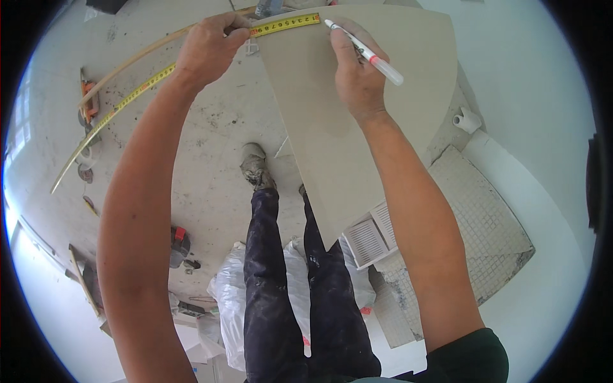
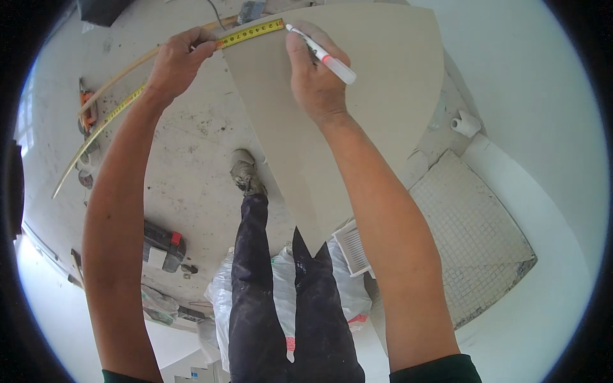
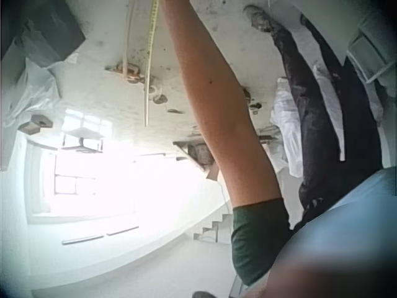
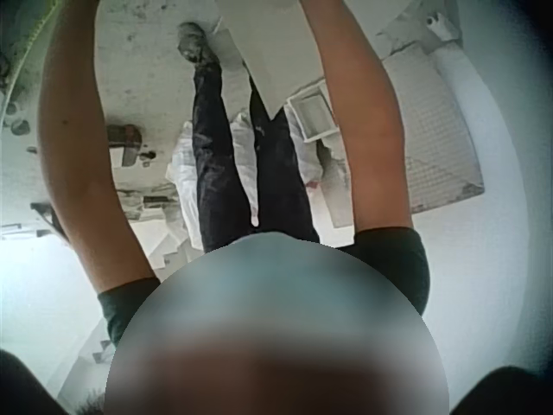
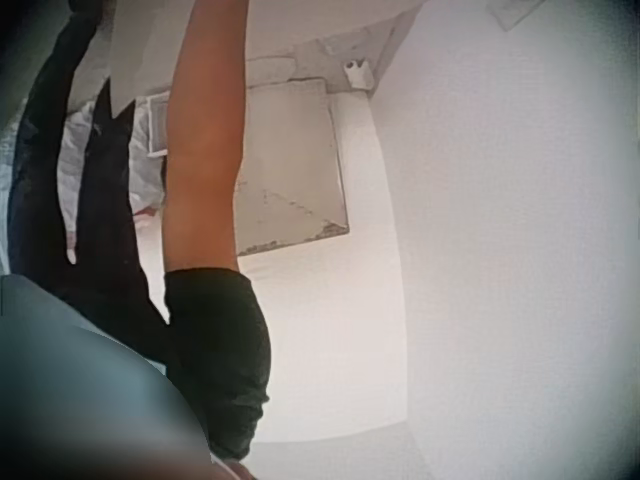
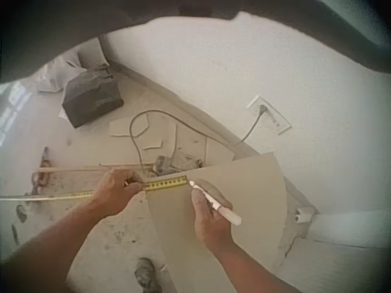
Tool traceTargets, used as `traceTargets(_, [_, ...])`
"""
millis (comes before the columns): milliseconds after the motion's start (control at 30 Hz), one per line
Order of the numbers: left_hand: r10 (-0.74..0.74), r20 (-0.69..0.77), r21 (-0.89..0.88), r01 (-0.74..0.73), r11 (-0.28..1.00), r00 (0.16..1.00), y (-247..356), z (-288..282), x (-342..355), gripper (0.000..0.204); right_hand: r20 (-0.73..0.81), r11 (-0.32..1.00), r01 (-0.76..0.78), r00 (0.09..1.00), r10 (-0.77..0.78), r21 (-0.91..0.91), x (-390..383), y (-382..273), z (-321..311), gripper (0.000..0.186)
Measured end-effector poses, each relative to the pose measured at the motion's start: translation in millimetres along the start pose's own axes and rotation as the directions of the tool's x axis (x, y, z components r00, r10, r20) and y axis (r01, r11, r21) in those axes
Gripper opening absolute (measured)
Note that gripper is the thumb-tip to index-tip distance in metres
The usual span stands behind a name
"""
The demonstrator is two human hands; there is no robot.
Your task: Measure a tile with a tape measure and cut it using a circular saw.
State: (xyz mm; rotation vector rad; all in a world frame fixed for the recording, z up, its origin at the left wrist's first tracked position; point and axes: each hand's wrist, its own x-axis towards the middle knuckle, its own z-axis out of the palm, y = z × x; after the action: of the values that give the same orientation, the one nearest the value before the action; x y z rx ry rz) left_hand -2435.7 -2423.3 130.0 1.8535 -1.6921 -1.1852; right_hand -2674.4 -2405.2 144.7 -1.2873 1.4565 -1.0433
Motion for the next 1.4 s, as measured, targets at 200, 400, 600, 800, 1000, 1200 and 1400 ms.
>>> traceTargets(200, [-0.014,-0.009,-0.001,0.014,1.000,1.000,0.8,1.7,0.5,0.024,-0.009,1.000,0.005,1.000,-0.005,-0.014,4.1,2.2,3.6,0.029])
traceTargets(400, [-0.005,-0.023,-0.020,0.004,1.000,1.000,-5.9,3.4,3.0,0.026,0.012,0.998,0.045,0.999,-0.044,-0.048,9.1,6.9,3.6,0.028])
traceTargets(600, [-0.091,-0.006,-0.080,0.090,0.993,0.996,-3.0,2.9,1.8,0.028,0.030,0.990,0.032,0.999,-0.028,-0.137,7.8,-3.7,4.1,0.025])
traceTargets(800, [-0.032,0.058,0.005,0.032,0.999,0.998,-1.9,25.4,-35.3,0.027,0.020,0.989,0.030,0.999,-0.027,-0.144,-36.6,2.0,-17.4,0.023])
traceTargets(1000, [-0.156,0.100,-0.041,0.161,0.986,0.983,12.7,75.8,-121.0,0.025,0.042,0.978,0.013,0.999,-0.005,-0.210,-119.9,19.1,-59.2,0.021])
traceTargets(1200, [-0.283,0.203,-0.079,0.303,0.950,0.938,22.4,129.0,-216.1,0.023,0.069,0.957,-0.095,0.991,0.118,-0.276,-223.1,13.7,-108.5,0.020])
traceTargets(1400, [-0.267,0.246,-0.077,0.293,0.953,0.932,33.1,188.0,-307.8,0.020,0.080,0.916,-0.143,0.979,0.185,-0.375,-311.3,14.0,-150.9,0.022])
